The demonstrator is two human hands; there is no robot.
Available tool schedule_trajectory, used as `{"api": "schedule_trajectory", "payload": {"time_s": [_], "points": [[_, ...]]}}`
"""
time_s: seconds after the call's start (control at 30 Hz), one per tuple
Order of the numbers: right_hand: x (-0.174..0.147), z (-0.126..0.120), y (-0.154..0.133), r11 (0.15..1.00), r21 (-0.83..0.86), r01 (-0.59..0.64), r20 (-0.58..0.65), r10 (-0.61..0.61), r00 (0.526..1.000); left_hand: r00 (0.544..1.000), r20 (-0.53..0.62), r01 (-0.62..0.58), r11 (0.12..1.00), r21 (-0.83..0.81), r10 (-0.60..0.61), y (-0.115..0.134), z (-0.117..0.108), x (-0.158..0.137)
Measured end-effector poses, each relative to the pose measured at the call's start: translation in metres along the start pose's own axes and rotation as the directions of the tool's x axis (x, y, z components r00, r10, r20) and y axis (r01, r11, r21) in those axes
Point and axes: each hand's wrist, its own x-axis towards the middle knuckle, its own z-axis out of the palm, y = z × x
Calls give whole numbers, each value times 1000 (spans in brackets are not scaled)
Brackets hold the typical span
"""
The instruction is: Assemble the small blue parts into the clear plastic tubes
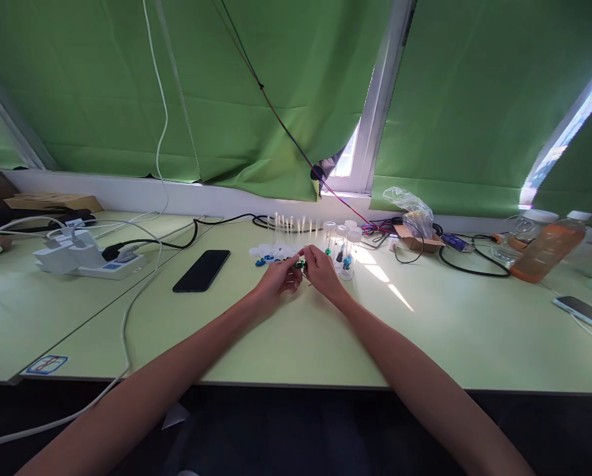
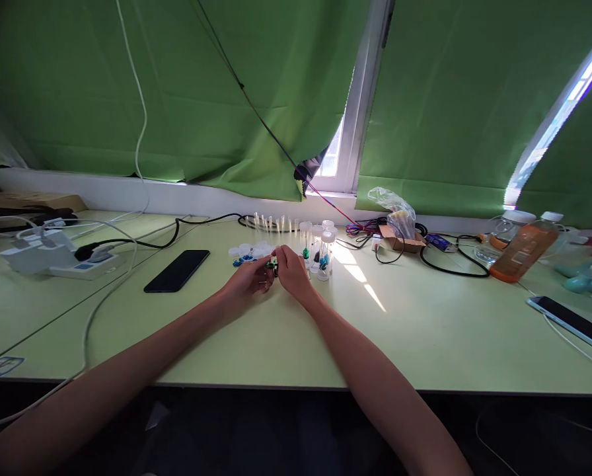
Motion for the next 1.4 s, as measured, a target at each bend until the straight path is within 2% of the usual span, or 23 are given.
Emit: {"api": "schedule_trajectory", "payload": {"time_s": [0.1, 0.27, 0.57, 0.9, 1.07, 1.23, 1.4], "points": [[-2, -1, -3, 1000, 11, -3, 21, 3, 1000, 998, -50, -27, 998, -53, 24, 0, -2, 1], [-3, -1, -5, 998, 13, 59, 32, -59, 998, 995, -101, -27, 996, -86, 18, 2, -5, 2], [-3, 0, -3, 996, -18, 87, 56, -86, 995, 997, -71, -22, 998, -66, 17, 1, 0, 1], [-1, 0, 0, 997, -51, 52, 11, -51, 999, 1000, -10, 0, 1000, 16, 0, -1, -1, -1], [-1, 0, 0, 997, -58, 44, -9, -45, 999, 1000, 3, 5, 1000, 6, -5, -1, 0, -1], [-3, -1, -2, 997, -67, 45, 3, -45, 999, 999, -34, -12, 1000, -11, 12, 1, 0, 0], [-3, 1, -2, 988, -62, 144, 16, -144, 989, 994, -106, -26, 998, -58, 20, 3, -1, -1]]}}
